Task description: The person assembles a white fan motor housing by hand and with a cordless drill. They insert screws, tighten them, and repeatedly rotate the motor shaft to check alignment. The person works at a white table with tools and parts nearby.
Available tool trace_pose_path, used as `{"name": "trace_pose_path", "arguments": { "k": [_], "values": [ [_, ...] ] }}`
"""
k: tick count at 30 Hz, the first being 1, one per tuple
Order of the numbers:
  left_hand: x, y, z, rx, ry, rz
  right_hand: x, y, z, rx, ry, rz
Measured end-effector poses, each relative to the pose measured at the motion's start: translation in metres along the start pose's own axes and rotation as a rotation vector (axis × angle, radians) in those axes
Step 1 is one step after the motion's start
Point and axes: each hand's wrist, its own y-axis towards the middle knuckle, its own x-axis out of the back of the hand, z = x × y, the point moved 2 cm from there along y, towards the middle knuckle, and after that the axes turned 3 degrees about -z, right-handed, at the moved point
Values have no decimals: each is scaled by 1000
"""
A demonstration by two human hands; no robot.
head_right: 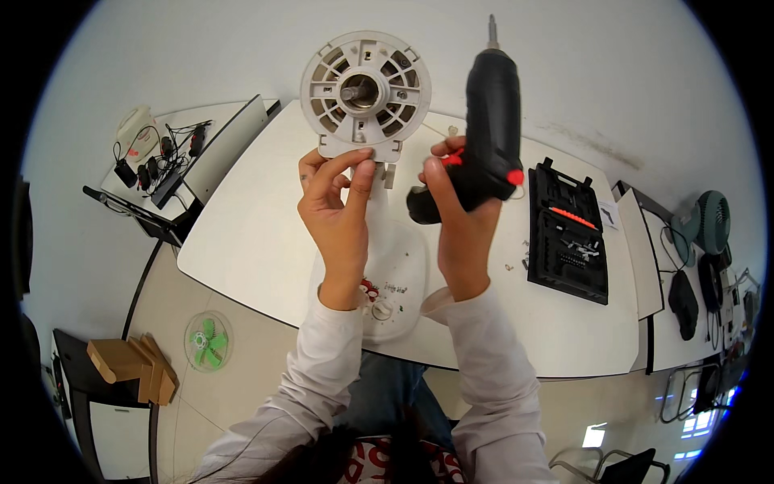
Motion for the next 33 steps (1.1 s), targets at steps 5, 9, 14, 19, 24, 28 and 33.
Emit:
{"name": "trace_pose_path", "arguments": {
  "k": [5, 9, 14, 19, 24, 28, 33],
  "values": [
    [-2, 1, 1, 5, 0, 1, 6, -8, 6, 97, -58, 82],
    [2, 1, 4, -33, 60, 23, 7, -8, -2, 99, -150, 64],
    [12, 6, 1, -222, 226, -15, 8, 17, -17, -51, 28, 52],
    [-3, -4, -2, -45, -26, 1, 39, 20, -26, -333, 106, 114],
    [1, -1, 0, 104, -201, 52, 28, 18, -41, -364, 251, 232],
    [3, 1, 2, -32, -27, 44, 4, 27, -30, -319, 210, 215],
    [-1, 0, 3, -26, -29, 42, 15, 38, -34, -423, 226, 269]
  ]
}}
